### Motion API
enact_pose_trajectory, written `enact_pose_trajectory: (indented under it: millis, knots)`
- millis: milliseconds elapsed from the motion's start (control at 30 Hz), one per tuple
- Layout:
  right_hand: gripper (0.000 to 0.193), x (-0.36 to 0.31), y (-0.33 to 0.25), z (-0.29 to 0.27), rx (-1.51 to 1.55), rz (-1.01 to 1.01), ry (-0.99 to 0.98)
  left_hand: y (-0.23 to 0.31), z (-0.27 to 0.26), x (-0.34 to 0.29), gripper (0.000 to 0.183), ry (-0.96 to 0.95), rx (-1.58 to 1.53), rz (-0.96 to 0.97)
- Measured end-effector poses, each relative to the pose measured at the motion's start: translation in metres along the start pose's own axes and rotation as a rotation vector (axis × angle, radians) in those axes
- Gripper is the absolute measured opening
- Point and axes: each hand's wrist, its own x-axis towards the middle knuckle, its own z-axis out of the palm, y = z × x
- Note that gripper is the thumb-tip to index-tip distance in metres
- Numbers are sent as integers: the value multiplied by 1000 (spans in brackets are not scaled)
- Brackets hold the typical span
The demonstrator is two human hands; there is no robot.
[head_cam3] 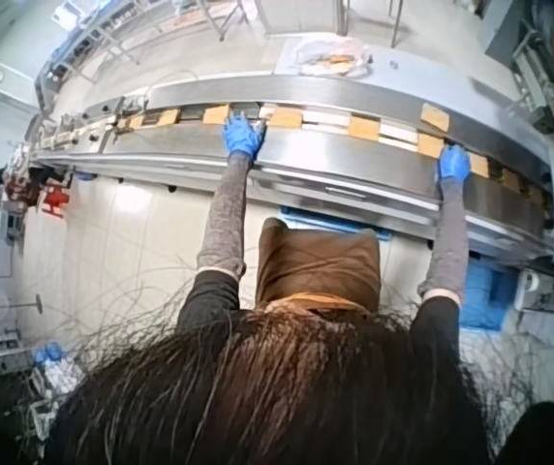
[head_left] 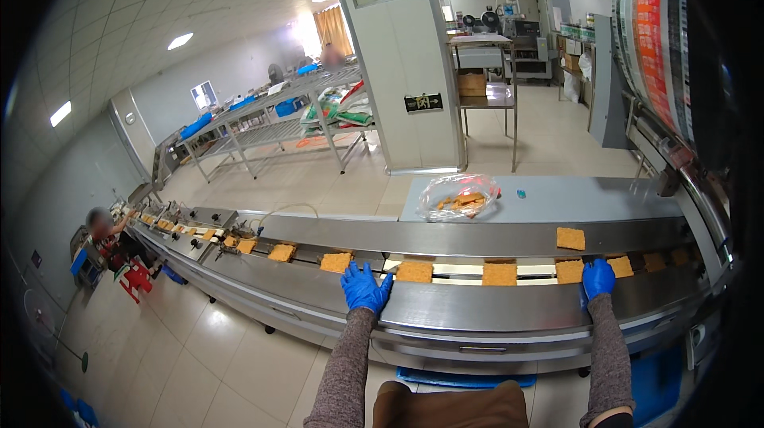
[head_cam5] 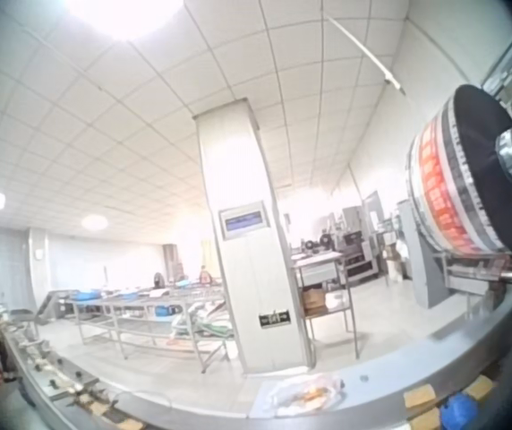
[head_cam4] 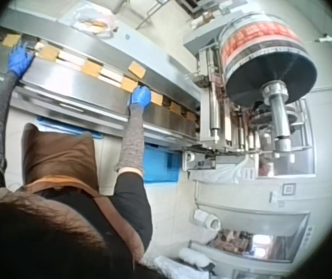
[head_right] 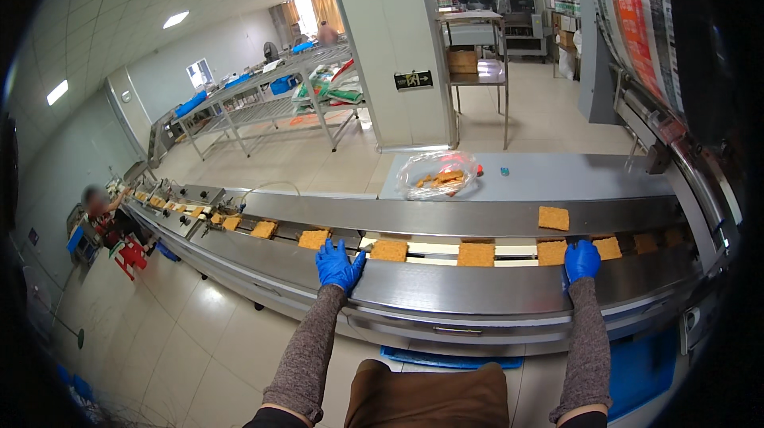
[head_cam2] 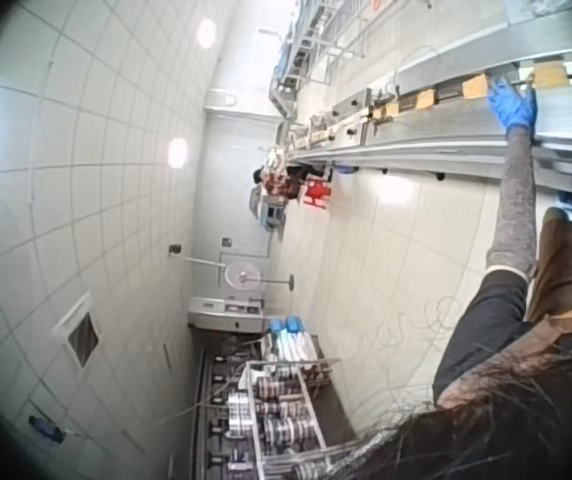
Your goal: The person places small orange rectangular items onto a moving conveyor belt in a factory setting. They wear blue gloves and repeatedly position the items at regular intervals as the belt advances toward a labeling machine.
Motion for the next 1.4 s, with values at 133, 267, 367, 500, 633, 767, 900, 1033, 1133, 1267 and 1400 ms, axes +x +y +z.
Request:
enact_pose_trajectory:
  millis: [133,267,367,500,633,767,900,1033,1133,1267,1400]
  knots:
    - [28,0,10,1,23,82,-13,11,-3,1,83,-54,8,-66]
    - [26,-1,4,4,-13,-10,143,1,-7,3,77,-107,-55,41]
    - [22,-1,1,8,38,-70,246,-1,-13,-1,65,15,-113,116]
    - [17,-4,3,3,129,-156,270,2,-6,-2,67,120,-154,147]
    - [20,-9,-8,-2,108,-243,230,-6,7,-2,73,87,-159,115]
    - [23,-10,-6,-9,0,-140,172,5,-2,-4,82,-39,-126,7]
    - [22,-9,1,11,114,-39,111,10,-12,-5,91,-94,-5,-100]
    - [22,-6,-1,4,82,-23,83,16,-31,-6,84,-281,-41,-46]
    - [23,-3,0,7,-99,-104,173,13,-33,-11,58,-223,-61,196]
    - [19,-3,1,22,-49,-88,219,34,-41,-23,74,-215,-19,250]
    - [16,-13,-6,6,-152,-438,41,5,-1,-27,82,-86,61,316]
